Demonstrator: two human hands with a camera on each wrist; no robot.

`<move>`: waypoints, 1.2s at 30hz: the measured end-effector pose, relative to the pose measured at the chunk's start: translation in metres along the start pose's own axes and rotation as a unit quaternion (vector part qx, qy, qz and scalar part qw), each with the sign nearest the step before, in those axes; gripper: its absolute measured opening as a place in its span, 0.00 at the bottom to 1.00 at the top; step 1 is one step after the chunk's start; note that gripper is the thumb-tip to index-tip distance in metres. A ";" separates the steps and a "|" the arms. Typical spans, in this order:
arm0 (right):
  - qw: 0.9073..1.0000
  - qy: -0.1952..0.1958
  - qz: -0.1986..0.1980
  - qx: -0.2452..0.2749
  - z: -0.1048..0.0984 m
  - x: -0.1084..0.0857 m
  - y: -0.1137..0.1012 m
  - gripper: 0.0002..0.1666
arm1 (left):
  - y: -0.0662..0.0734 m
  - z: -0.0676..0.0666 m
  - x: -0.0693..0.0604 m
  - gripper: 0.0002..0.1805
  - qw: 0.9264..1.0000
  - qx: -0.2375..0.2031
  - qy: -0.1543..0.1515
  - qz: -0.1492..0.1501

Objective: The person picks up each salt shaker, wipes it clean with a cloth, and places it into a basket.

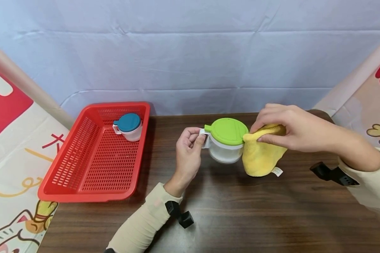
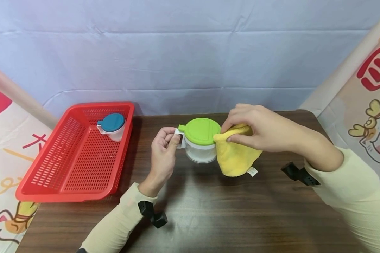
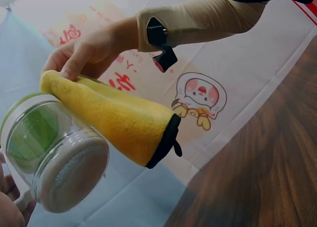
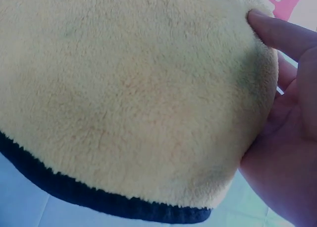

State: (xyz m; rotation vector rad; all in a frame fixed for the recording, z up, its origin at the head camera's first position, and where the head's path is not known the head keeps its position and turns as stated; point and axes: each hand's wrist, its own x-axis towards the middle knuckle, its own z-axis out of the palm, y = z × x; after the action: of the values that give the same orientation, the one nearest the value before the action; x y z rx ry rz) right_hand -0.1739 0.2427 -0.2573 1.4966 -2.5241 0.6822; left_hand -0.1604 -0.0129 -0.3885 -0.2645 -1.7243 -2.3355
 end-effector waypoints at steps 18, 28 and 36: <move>0.998 0.024 0.034 -0.042 -0.001 0.001 0.012 0.25 | -0.001 -0.001 0.002 0.07 1.000 -0.011 0.002 0.011; 0.995 0.041 0.050 -0.071 0.001 0.005 0.022 0.23 | -0.001 -0.001 0.002 0.07 1.000 -0.019 0.002 0.010; 0.993 0.035 0.077 -0.088 0.003 0.015 0.028 0.17 | 0.000 0.000 0.003 0.07 1.000 -0.023 0.003 0.011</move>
State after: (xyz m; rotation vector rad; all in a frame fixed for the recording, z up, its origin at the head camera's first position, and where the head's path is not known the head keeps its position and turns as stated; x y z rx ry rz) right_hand -0.2053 0.2405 -0.2639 1.2116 -2.5892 0.5056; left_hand -0.1629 -0.0128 -0.3880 -0.2835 -1.6576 -2.3597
